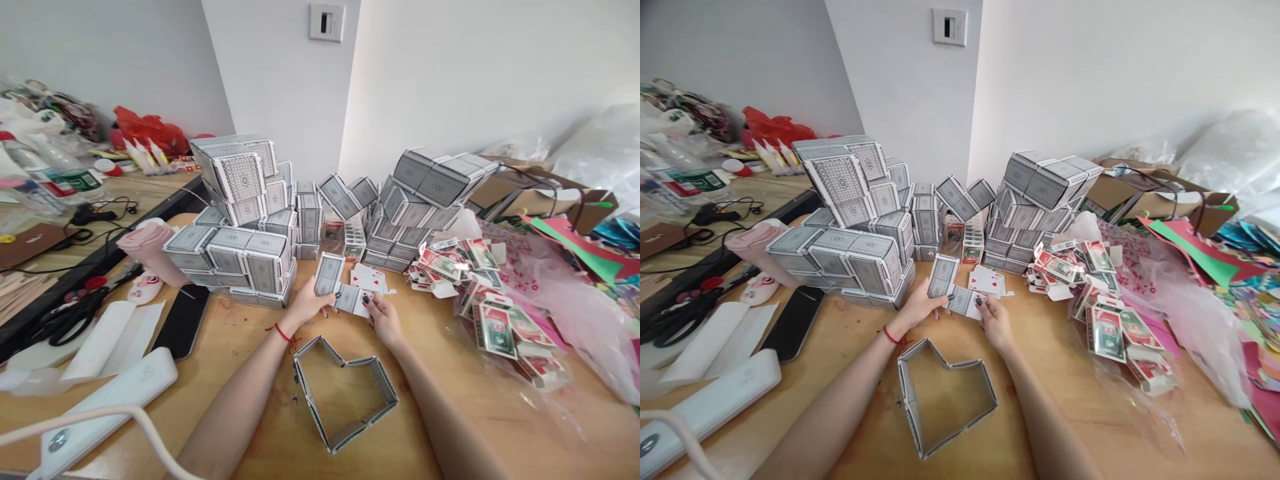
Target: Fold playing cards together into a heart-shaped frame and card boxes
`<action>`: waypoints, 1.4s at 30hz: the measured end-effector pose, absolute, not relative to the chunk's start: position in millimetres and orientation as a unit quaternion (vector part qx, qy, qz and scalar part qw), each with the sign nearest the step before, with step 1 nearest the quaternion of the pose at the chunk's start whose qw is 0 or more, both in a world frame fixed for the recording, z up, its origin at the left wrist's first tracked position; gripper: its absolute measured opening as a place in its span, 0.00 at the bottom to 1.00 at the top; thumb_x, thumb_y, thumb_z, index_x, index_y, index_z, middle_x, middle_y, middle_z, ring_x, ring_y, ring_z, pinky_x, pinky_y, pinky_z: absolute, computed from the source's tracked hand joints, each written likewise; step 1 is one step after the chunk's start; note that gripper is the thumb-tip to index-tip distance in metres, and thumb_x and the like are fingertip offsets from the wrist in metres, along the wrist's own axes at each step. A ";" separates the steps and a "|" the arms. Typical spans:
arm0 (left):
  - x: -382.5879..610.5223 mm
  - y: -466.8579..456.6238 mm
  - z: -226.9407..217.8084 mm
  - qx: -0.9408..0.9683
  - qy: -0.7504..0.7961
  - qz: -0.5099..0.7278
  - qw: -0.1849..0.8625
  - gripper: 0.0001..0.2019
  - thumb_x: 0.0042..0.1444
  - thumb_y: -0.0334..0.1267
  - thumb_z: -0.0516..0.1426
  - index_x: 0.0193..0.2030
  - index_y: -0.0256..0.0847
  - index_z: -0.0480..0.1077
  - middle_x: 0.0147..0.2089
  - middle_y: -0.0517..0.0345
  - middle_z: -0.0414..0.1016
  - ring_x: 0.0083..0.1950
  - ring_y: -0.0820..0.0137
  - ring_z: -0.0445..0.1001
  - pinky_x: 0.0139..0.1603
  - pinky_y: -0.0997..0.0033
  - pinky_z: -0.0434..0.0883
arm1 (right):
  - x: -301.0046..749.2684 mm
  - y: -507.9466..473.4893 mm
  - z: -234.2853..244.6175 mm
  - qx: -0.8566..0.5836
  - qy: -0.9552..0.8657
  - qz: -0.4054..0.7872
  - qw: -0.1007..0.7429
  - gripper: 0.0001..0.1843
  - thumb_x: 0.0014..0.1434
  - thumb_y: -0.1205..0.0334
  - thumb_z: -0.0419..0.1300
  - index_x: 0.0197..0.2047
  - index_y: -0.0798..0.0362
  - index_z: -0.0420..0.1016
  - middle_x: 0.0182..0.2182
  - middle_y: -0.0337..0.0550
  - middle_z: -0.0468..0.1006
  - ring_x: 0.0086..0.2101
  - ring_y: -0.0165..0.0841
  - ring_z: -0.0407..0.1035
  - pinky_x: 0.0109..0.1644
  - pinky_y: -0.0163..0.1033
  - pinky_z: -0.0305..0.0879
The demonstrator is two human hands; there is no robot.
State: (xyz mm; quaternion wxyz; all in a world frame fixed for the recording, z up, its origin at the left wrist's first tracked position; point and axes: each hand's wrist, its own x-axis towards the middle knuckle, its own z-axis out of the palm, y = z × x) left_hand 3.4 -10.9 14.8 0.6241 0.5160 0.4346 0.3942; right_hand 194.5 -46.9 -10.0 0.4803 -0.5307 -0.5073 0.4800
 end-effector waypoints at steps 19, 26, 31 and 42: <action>8.8 -11.1 13.3 0.481 0.457 0.415 0.623 0.22 0.41 0.33 0.65 0.40 0.39 0.58 0.31 0.61 0.73 0.22 0.73 0.74 0.21 0.72 0.74 | 188.4 -41.6 -24.8 -0.592 -0.529 0.361 0.489 0.13 0.53 0.50 0.53 0.26 0.51 0.66 0.17 0.36 0.65 0.20 0.30 0.56 0.21 0.32 0.52; 10.5 -9.9 9.5 0.483 0.460 0.411 0.622 0.23 0.42 0.33 0.65 0.42 0.38 0.57 0.34 0.58 0.73 0.25 0.72 0.75 0.24 0.70 0.75 | 177.8 -44.8 -19.9 -0.650 -0.521 0.270 0.484 0.11 0.54 0.57 0.50 0.22 0.50 0.61 0.18 0.36 0.66 0.22 0.32 0.58 0.25 0.33 0.51; 11.5 -10.0 10.0 0.477 0.472 0.419 0.612 0.24 0.40 0.32 0.65 0.41 0.38 0.58 0.36 0.57 0.73 0.26 0.72 0.75 0.24 0.69 0.76 | 172.3 -48.0 -16.2 -0.676 -0.523 0.236 0.463 0.10 0.54 0.59 0.48 0.22 0.49 0.61 0.19 0.38 0.68 0.22 0.33 0.60 0.25 0.34 0.50; 13.1 -12.9 9.9 0.464 0.473 0.437 0.609 0.24 0.39 0.33 0.66 0.41 0.38 0.58 0.36 0.56 0.74 0.25 0.71 0.75 0.23 0.69 0.75 | 173.1 -45.0 -15.7 -0.671 -0.538 0.245 0.448 0.11 0.53 0.57 0.48 0.22 0.50 0.61 0.18 0.37 0.68 0.22 0.32 0.60 0.26 0.34 0.53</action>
